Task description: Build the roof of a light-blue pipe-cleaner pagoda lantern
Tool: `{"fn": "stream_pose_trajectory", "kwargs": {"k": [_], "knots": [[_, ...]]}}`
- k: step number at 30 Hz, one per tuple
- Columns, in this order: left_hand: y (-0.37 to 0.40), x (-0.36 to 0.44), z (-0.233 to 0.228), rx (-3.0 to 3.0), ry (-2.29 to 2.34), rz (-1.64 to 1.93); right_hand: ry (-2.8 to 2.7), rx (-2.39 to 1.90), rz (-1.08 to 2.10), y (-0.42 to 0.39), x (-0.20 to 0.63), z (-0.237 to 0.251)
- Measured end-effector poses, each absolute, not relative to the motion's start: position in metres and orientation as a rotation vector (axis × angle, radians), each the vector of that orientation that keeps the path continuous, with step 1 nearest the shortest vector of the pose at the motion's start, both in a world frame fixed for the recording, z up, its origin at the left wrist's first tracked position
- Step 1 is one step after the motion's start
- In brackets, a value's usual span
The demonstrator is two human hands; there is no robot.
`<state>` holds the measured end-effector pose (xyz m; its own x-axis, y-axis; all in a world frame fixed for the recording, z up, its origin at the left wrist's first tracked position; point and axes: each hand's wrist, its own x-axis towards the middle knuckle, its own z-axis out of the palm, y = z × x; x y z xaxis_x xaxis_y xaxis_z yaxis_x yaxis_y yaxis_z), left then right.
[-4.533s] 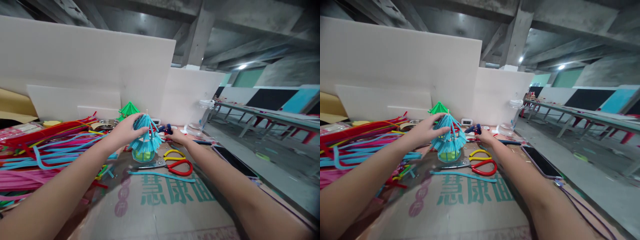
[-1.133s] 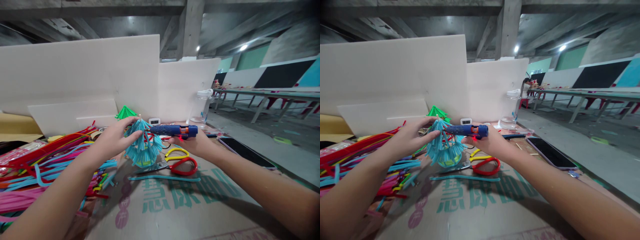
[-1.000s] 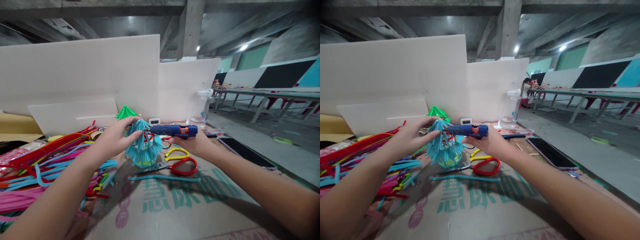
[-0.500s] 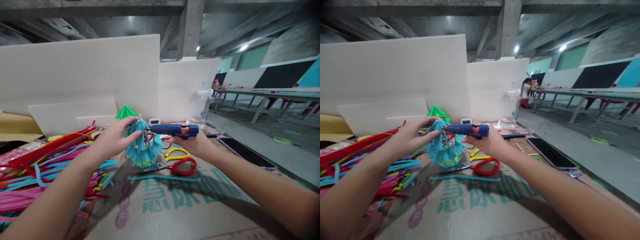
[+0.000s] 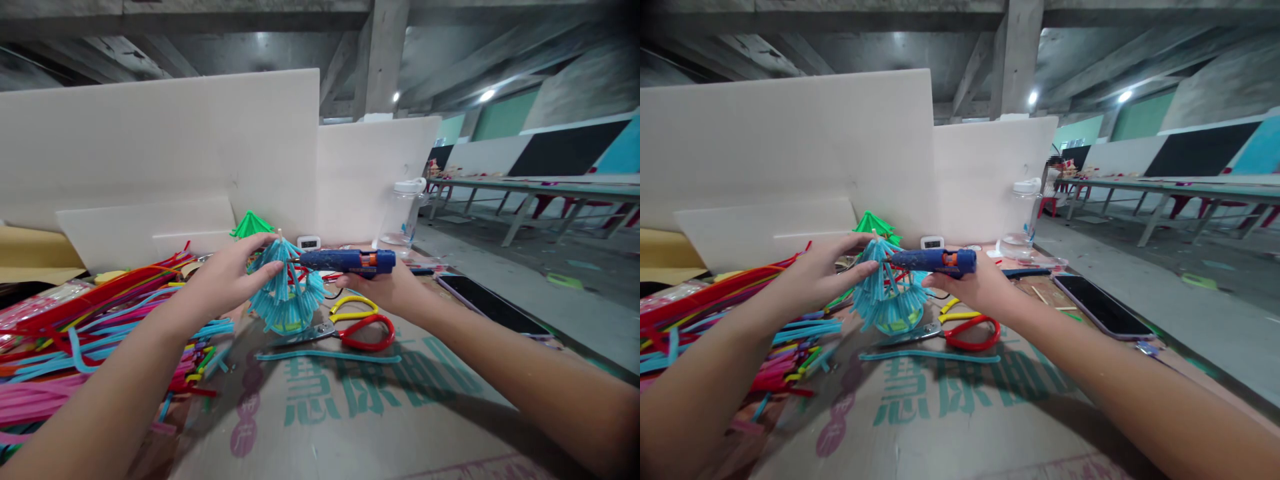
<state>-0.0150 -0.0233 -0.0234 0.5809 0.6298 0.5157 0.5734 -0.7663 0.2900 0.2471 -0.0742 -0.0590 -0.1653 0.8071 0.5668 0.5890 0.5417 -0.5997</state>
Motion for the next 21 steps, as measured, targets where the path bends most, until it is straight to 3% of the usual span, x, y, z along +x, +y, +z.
{"fn": "stream_pose_trajectory", "kwargs": {"k": [21], "knots": [[-0.0210,-0.0165,-0.0242,2.684,1.041,0.951,-1.721,-1.190,0.600,-0.0777,0.2425,-0.0605]]}}
